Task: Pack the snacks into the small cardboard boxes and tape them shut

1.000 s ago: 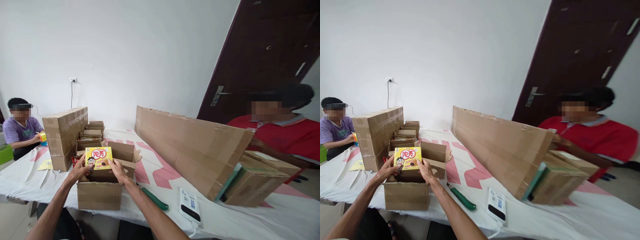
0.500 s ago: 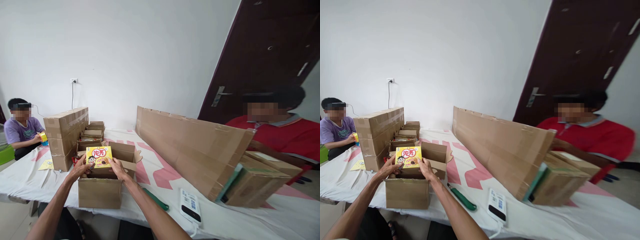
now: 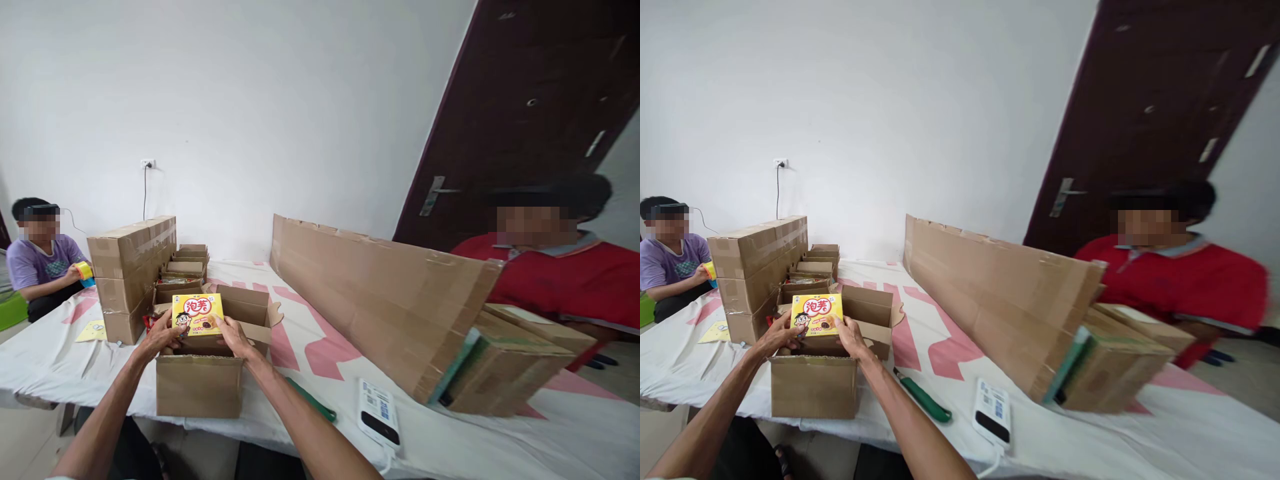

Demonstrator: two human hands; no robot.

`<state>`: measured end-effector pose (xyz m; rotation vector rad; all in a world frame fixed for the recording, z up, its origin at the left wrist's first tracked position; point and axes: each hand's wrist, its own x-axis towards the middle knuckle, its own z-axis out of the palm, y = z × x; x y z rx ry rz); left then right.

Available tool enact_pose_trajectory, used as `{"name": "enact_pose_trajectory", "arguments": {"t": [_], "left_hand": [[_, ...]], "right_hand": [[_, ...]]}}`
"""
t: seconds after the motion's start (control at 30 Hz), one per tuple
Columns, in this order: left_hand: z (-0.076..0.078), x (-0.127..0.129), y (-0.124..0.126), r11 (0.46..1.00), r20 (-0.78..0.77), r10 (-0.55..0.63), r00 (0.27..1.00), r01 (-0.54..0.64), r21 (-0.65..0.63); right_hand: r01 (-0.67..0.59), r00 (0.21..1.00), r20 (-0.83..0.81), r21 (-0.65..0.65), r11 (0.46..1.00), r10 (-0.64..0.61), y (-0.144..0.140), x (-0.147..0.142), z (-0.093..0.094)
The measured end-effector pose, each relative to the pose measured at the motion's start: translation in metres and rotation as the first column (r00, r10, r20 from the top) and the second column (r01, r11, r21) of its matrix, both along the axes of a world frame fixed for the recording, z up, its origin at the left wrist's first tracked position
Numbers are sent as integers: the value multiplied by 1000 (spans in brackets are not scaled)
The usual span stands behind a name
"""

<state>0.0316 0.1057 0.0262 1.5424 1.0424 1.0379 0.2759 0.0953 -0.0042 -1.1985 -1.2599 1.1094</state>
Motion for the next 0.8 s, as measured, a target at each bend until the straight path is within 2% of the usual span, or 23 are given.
{"name": "enact_pose_trajectory", "arguments": {"t": [0.47, 0.8], "left_hand": [[4, 1, -1, 999, -25, 9, 1000, -10, -30], [8, 0, -14, 1000, -2, -8, 1000, 8, 0]], "right_hand": [[2, 1000, -11, -1, 1000, -2, 7, -1, -11], [-25, 998, -55, 56, 998, 28, -1, 2, -13]]}}
